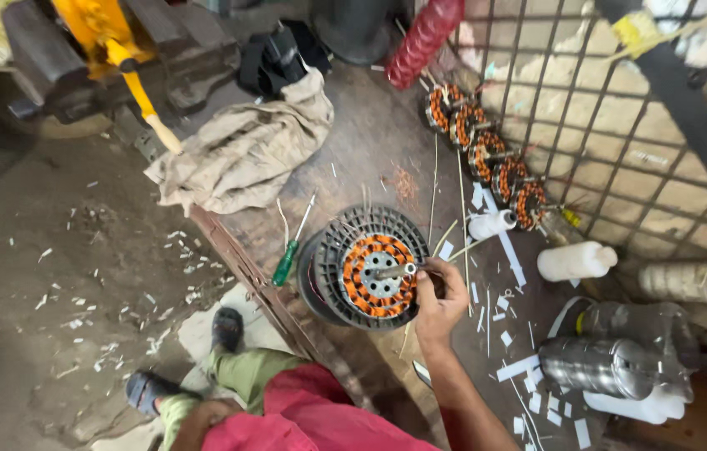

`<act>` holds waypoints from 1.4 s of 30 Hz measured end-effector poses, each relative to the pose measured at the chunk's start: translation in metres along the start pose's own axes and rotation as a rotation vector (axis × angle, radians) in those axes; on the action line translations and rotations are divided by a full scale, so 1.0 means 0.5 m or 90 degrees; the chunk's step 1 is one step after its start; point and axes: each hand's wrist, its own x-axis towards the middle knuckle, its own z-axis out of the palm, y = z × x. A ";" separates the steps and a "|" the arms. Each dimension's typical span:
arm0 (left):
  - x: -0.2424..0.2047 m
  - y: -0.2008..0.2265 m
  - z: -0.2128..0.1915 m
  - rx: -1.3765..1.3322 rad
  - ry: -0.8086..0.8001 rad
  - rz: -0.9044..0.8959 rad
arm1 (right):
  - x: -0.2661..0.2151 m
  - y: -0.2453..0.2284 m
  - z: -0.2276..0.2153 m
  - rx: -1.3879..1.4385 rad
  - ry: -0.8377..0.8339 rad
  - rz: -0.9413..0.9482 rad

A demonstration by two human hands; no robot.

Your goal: The person winds copper wire around a motor stator, using a wooden stick to guide the wire into slots. They trim excess wire with scissors and continue winding, handling the stator and wire throughout the process.

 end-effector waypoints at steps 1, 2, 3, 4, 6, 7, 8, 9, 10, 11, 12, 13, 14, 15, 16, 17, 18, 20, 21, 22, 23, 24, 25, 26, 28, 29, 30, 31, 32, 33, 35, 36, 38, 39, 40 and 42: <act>0.012 0.006 -0.011 0.003 -0.004 0.009 | 0.008 0.008 0.010 -0.042 0.000 -0.021; 0.015 0.008 -0.007 0.009 -0.019 0.017 | 0.001 0.011 0.010 -0.047 0.004 -0.027; 0.020 0.015 -0.003 0.013 -0.030 0.026 | 0.003 0.015 0.012 -0.052 0.008 -0.034; 0.016 0.014 0.008 0.022 -0.042 0.030 | -0.007 0.014 0.010 -0.059 0.015 -0.033; 0.009 0.012 0.019 0.028 -0.059 0.041 | -0.012 0.009 0.012 -0.044 0.008 -0.042; 0.002 0.009 0.022 0.028 -0.065 0.046 | -0.014 0.005 0.014 -0.033 0.007 -0.047; -0.002 0.005 0.019 0.031 -0.063 0.050 | -0.008 0.001 0.022 -0.039 0.003 -0.069; 0.000 0.002 0.012 0.032 -0.059 0.054 | -0.005 -0.002 0.027 -0.045 -0.001 -0.092; -0.015 -0.010 0.028 0.036 -0.071 0.052 | -0.016 -0.007 0.022 -0.059 -0.004 -0.100; 0.003 -0.002 0.023 0.037 -0.066 0.058 | -0.011 -0.004 0.024 -0.079 -0.003 -0.099; 0.011 0.001 0.034 0.040 -0.080 0.061 | -0.018 -0.003 0.016 -0.110 0.001 -0.085; 0.019 0.003 0.046 0.044 -0.092 0.060 | -0.020 0.001 0.013 -0.140 0.005 -0.071; 0.016 0.003 0.071 0.044 -0.109 0.060 | -0.029 -0.002 0.005 -0.138 0.010 -0.057; 0.005 0.001 0.097 0.044 -0.129 0.058 | -0.037 -0.007 0.001 -0.135 0.016 -0.044; 0.013 0.003 0.102 0.040 -0.134 0.058 | -0.033 -0.009 0.006 -0.125 0.023 -0.045; 0.011 0.000 0.107 0.043 -0.143 0.058 | -0.037 -0.024 0.007 -0.142 0.026 -0.037; 0.023 0.002 0.099 0.038 -0.143 0.061 | -0.028 -0.034 0.012 -0.155 0.024 -0.038; 0.039 -0.001 0.093 0.031 -0.145 0.060 | -0.018 -0.053 0.012 -0.193 0.005 -0.034; 0.046 -0.006 0.092 0.026 -0.145 0.056 | -0.020 -0.061 0.005 -0.218 -0.013 -0.028; 0.068 -0.001 0.086 0.014 -0.132 0.051 | -0.011 -0.058 -0.001 -0.237 -0.036 -0.031; 0.088 0.005 0.081 -0.001 -0.120 0.049 | -0.003 -0.054 -0.007 -0.214 -0.029 -0.012; 0.071 -0.003 0.089 -0.016 -0.114 0.035 | -0.002 -0.052 -0.011 -0.185 -0.024 0.007; 0.049 -0.011 0.099 -0.036 -0.108 0.022 | -0.006 -0.055 -0.016 -0.156 -0.019 0.026; 0.038 -0.014 0.102 -0.045 -0.103 0.017 | -0.002 -0.050 -0.017 -0.153 -0.008 0.040; 0.028 -0.010 0.097 -0.050 -0.091 0.018 | 0.021 -0.045 -0.016 -0.136 0.013 0.055; 0.029 -0.006 0.090 -0.045 -0.085 0.023 | 0.039 -0.040 -0.009 -0.139 0.006 0.036; 0.025 -0.003 0.090 -0.037 -0.083 0.029 | 0.050 -0.039 -0.005 -0.144 -0.004 0.021; 0.019 -0.004 0.094 -0.033 -0.083 0.030 | 0.059 -0.037 0.000 -0.149 -0.013 0.006; 0.007 -0.005 0.112 -0.029 -0.086 0.032 | 0.060 -0.037 -0.001 -0.120 -0.021 0.008; -0.003 -0.006 0.128 -0.027 -0.088 0.031 | 0.057 -0.036 -0.001 -0.091 -0.030 0.011; -0.029 -0.009 0.151 -0.010 -0.099 0.025 | 0.047 -0.030 -0.007 -0.068 -0.037 -0.001; -0.056 -0.020 0.161 0.003 -0.109 0.017 | 0.028 -0.030 -0.015 -0.077 -0.033 -0.009; -0.098 -0.016 0.180 0.019 -0.114 0.008 | 0.002 -0.038 -0.035 -0.091 -0.026 -0.019; -0.104 -0.010 0.174 0.029 -0.106 0.010 | -0.007 -0.043 -0.040 -0.096 -0.022 -0.022; -0.107 -0.003 0.165 0.041 -0.099 0.014 | -0.015 -0.049 -0.044 -0.103 -0.016 -0.024; -0.104 0.010 0.143 0.073 -0.074 0.022 | -0.026 -0.058 -0.048 -0.056 -0.018 -0.010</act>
